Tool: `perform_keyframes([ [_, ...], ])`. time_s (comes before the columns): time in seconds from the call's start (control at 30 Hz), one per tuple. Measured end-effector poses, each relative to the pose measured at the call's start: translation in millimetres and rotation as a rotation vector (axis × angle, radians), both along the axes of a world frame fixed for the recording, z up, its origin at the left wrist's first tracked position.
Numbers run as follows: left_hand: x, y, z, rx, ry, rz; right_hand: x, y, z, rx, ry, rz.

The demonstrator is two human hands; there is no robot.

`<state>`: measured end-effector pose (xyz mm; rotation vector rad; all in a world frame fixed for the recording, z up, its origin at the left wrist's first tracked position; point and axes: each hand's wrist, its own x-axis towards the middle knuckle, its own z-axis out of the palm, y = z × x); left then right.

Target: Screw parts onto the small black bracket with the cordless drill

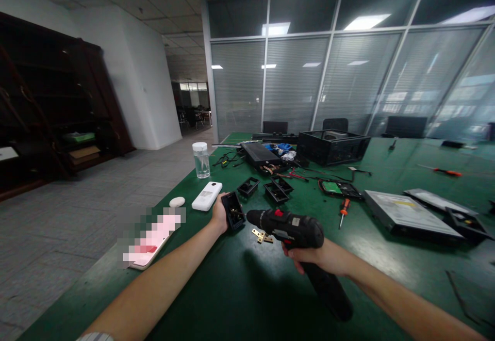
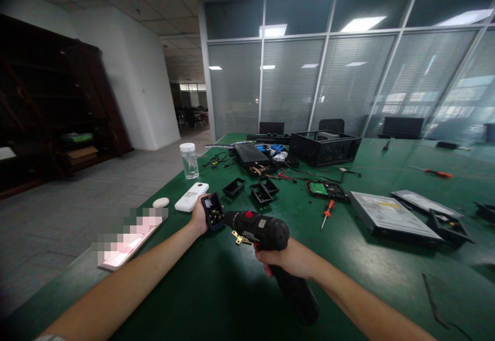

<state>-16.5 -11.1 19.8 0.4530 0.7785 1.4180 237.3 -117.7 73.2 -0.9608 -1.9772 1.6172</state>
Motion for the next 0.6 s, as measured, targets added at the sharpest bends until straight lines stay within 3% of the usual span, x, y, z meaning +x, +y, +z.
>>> perform_keyframes([
  [0.27, 0.0, -0.2, -0.7, 0.003, 0.006, 0.009, -0.9, -5.8, 8.6, -0.005, 0.012, -0.021],
  [0.6, 0.5, -0.9, 0.5, 0.016, 0.021, 0.021, -1.0, 0.1, 2.1, 0.005, -0.004, 0.011],
])
